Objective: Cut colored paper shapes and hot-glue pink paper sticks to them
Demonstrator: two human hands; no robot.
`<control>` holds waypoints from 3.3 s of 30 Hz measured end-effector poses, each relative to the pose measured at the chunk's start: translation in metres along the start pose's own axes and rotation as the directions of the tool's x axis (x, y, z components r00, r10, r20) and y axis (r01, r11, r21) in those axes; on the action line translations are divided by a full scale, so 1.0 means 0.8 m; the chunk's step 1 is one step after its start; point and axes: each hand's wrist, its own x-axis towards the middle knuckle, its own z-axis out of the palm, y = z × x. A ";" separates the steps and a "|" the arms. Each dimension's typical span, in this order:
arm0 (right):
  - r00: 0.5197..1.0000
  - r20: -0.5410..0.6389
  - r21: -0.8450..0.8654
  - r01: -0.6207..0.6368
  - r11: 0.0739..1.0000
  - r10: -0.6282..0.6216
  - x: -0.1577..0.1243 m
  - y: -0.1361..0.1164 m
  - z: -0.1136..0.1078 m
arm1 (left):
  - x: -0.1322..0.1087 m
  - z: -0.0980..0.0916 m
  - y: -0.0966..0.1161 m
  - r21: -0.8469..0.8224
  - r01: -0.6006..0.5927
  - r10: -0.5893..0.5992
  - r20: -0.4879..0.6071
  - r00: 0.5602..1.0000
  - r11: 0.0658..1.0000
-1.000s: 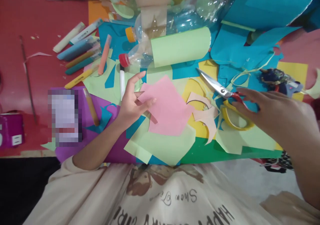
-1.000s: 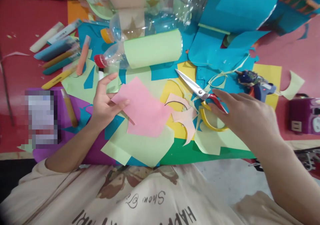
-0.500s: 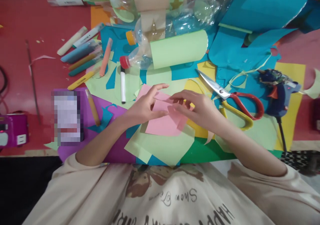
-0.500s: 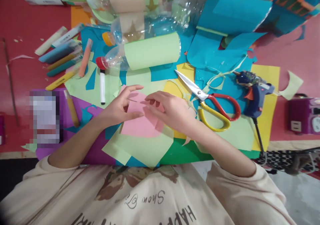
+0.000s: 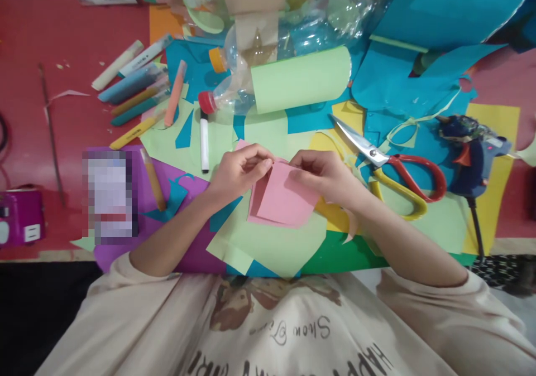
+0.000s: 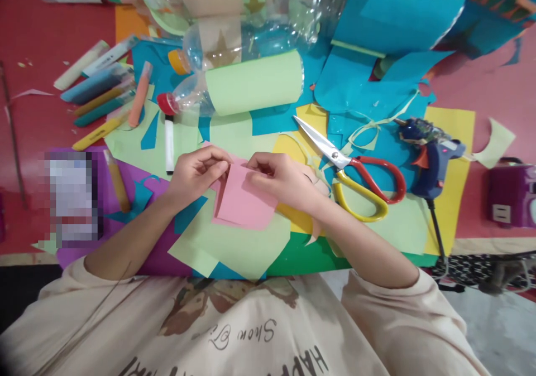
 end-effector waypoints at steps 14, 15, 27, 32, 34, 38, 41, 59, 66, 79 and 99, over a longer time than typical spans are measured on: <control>0.999 0.047 -0.053 -0.013 0.998 0.016 0.000 0.002 -0.001 | 0.000 0.003 -0.006 0.055 -0.050 0.051 -0.009 0.999 0.997; 0.999 0.051 -0.058 -0.013 0.998 0.016 0.000 0.002 0.000 | 0.000 0.003 -0.006 0.056 -0.048 0.048 -0.004 0.999 0.997; 0.989 -0.150 0.243 0.033 0.969 0.004 -0.001 0.004 -0.003 | -0.003 -0.003 -0.005 -0.116 -0.100 0.065 -0.279 0.958 0.988; 0.958 -0.281 0.470 0.085 0.879 0.058 0.004 0.013 0.002 | 0.006 -0.006 -0.016 -0.155 -0.290 0.200 -0.430 0.881 0.945; 0.962 -0.263 0.497 0.074 0.865 0.069 0.004 0.016 0.004 | 0.006 -0.005 -0.015 -0.197 -0.260 0.168 -0.389 0.906 0.945; 0.980 -0.199 0.449 0.069 0.891 0.025 0.004 0.017 0.009 | 0.000 0.000 -0.007 -0.232 -0.015 -0.040 -0.233 0.972 0.972; 0.983 -0.183 0.407 0.104 0.908 -0.030 0.004 0.015 0.010 | -0.003 0.004 -0.004 -0.235 0.062 -0.111 -0.199 0.974 0.970; 0.975 -0.198 0.205 0.138 0.969 -0.098 0.002 0.020 0.002 | -0.007 -0.005 -0.008 0.023 -0.017 0.020 -0.113 0.993 1.000; 0.986 -0.164 0.338 0.039 0.940 0.018 0.004 0.021 0.003 | -0.007 -0.011 -0.008 0.000 -0.093 0.093 -0.068 0.993 0.996; 0.970 -0.206 0.097 0.152 0.984 -0.130 0.004 0.023 0.004 | -0.009 -0.008 -0.008 0.165 -0.272 0.279 -0.024 0.960 0.948; 0.951 -0.187 -0.027 0.245 0.969 -0.246 -0.003 0.024 0.010 | -0.010 0.000 -0.005 0.255 -0.227 0.256 -0.089 0.962 0.940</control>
